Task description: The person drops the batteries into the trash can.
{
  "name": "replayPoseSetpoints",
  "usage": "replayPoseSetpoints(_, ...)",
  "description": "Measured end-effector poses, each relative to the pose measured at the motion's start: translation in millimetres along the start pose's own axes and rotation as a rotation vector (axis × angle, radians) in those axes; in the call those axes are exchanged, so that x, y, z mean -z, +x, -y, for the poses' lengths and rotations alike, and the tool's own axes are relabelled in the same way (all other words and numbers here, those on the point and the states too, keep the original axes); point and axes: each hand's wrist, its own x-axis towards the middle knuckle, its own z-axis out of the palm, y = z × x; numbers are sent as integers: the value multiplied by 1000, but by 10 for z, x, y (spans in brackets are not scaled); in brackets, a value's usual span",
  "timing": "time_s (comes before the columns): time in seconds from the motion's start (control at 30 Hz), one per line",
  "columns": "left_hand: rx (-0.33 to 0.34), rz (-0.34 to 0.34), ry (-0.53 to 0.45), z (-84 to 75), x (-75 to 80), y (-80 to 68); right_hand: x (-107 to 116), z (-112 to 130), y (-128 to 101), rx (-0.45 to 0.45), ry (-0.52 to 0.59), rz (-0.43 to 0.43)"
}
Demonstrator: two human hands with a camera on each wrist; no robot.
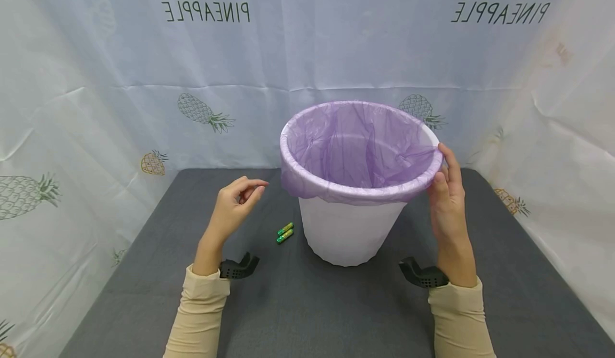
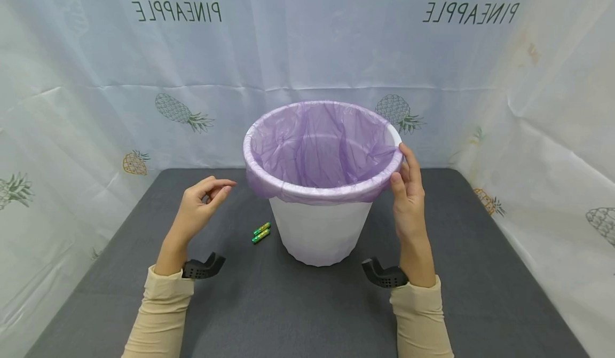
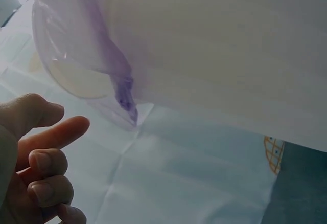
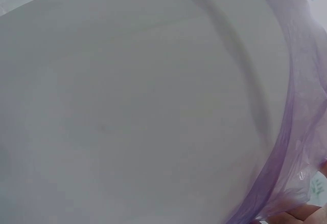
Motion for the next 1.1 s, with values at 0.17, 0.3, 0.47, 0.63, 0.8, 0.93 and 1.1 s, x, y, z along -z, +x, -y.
replayPoseSetpoints(0.17,30,17,20,67,-38,-41,-1,-6,4,-4,-6,-20)
replayPoseSetpoints(0.3,70,34,59,62,-58,-62,-2,-14,1,18,16,0)
replayPoseSetpoints(0.47,110,59,83,57,-56,-68,6,-26,0,40,25,20)
replayPoseSetpoints(0.63,134,90,58,278,-70,-104,4,-22,8,33,24,20)
replayPoseSetpoints(0.8,226,181,42,455,-121,-137,8,-14,11,25,12,20)
replayPoseSetpoints(0.93,297,250,45,595,-166,-185,10,-17,7,23,7,29)
replayPoseSetpoints(1.1,368,318,41,701,-206,-227,15,-25,4,21,19,24)
